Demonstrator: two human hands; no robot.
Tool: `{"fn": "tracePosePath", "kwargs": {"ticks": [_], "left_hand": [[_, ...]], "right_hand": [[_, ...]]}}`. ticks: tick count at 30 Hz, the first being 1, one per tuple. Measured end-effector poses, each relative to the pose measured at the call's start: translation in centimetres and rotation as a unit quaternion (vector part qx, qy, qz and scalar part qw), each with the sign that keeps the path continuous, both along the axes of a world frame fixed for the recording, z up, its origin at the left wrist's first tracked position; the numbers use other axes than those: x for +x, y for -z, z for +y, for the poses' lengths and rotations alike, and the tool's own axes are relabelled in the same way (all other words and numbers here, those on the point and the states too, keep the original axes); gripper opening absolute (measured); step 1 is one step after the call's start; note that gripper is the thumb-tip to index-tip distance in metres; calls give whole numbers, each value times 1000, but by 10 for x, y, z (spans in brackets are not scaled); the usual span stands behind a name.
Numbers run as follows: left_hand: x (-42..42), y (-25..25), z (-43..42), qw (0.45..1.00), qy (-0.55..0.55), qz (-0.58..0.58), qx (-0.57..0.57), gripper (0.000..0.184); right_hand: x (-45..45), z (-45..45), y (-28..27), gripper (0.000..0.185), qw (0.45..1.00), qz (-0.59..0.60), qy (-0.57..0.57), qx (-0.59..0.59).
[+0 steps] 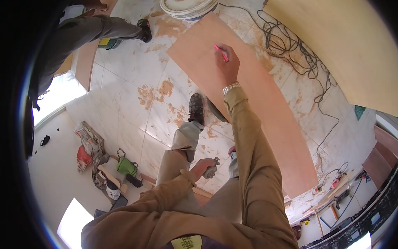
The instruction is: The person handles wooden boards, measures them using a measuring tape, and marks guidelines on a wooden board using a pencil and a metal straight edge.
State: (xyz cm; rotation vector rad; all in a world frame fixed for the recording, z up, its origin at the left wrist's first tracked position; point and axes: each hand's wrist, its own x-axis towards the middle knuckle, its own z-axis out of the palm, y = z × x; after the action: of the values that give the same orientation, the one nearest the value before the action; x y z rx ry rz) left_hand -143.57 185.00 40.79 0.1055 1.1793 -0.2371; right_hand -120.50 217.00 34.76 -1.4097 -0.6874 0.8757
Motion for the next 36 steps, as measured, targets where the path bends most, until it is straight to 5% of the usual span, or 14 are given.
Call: {"fn": "tracePosePath", "kwargs": {"ticks": [7, 19, 22, 25, 27, 29, 31, 32, 36], "left_hand": [[-56, -15, 96, 986, -159, 50, -19, 38], [-93, -4, 92, 983, -173, 29, -61, 38], [-93, -10, 99, 985, -160, 38, -51, 37], [-102, -9, 90, 986, -153, 51, -45, 36], [-111, 2, 79, 985, -157, 43, -63, 36], [-119, 5, 64, 985, -151, 44, -67, 35], [-128, 5, 49, 988, -136, 38, -66, 34], [-130, -2, 42, 989, -130, 33, -66, 34], [-156, -32, -6, 989, -81, -78, -99, 36]], "right_hand": [[-40, 150, 81, 21, 994, -65, 82, -17], [-57, 150, 64, 17, 977, -179, 101, -47], [-61, 152, 75, 19, 976, -203, 76, -2], [-74, 130, 29, 19, 978, -127, -160, -35], [-111, 88, -4, 20, 988, -51, -146, 22], [-142, 13, -48, 23, 988, -13, -146, -50], [-160, -90, -61, 26, 945, -138, -245, -164], [-180, -159, -55, 32, 960, -120, -219, -127], [-231, -400, -132, 75, 926, -36, -209, -313]]}}
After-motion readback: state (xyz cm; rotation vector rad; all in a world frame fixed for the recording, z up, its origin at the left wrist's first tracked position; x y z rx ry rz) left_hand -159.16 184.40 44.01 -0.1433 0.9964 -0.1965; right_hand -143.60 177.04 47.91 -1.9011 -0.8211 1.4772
